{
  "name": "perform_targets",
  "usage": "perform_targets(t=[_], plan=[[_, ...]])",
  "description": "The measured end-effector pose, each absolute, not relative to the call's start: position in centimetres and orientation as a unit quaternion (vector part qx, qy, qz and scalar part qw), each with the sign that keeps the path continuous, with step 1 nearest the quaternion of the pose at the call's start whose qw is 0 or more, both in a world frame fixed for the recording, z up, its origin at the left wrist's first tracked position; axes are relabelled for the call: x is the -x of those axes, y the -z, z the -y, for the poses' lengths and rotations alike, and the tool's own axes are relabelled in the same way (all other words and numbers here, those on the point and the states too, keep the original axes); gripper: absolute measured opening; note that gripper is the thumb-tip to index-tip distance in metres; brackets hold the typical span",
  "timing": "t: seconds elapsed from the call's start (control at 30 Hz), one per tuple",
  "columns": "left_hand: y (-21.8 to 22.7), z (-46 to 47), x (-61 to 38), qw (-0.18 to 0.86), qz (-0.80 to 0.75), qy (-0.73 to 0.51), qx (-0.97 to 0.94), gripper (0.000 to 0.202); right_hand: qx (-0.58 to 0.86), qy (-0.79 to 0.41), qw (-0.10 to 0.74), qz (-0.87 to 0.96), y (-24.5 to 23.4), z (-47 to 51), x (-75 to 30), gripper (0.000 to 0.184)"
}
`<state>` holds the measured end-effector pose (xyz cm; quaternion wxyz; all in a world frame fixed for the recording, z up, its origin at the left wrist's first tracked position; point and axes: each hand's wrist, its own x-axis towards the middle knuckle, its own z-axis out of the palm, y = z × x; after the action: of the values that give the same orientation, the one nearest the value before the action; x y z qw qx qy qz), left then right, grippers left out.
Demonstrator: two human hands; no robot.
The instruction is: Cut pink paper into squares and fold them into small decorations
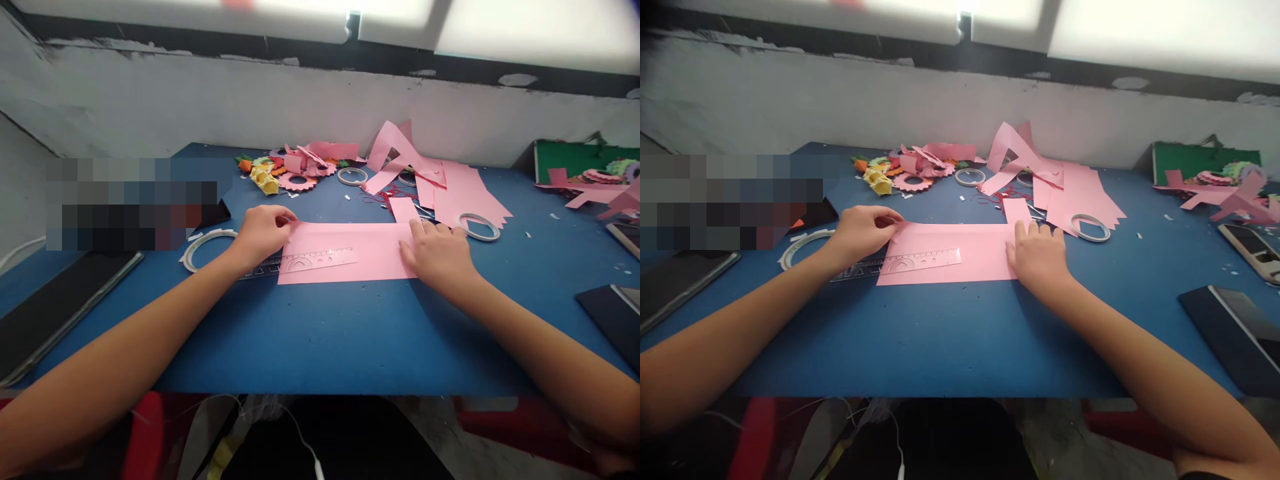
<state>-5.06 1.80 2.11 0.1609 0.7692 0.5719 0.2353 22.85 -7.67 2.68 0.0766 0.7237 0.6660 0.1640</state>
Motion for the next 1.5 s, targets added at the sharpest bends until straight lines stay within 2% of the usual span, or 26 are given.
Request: perform_targets(t=[0.6,1.13,1.5], plan=[[-2.1,-2.6,5.7,0.124,-0.555,-0.219,-0.793,0.029,-0.704,-0.075,0.143,-0.691,-3.2,8.0,-22.6,0.043],[-0.9,-3.1,5.7,0.08,-0.508,-0.226,-0.827,0.034,-0.766,-0.12,0.026,-0.631,-1.9,4.8,-25.8,0.046],[-1.2,-2.5,6.3,0.075,-0.491,-0.227,-0.837,0.032,-0.733,-0.181,0.032,-0.655,-2.1,5.7,-25.4,0.036]])
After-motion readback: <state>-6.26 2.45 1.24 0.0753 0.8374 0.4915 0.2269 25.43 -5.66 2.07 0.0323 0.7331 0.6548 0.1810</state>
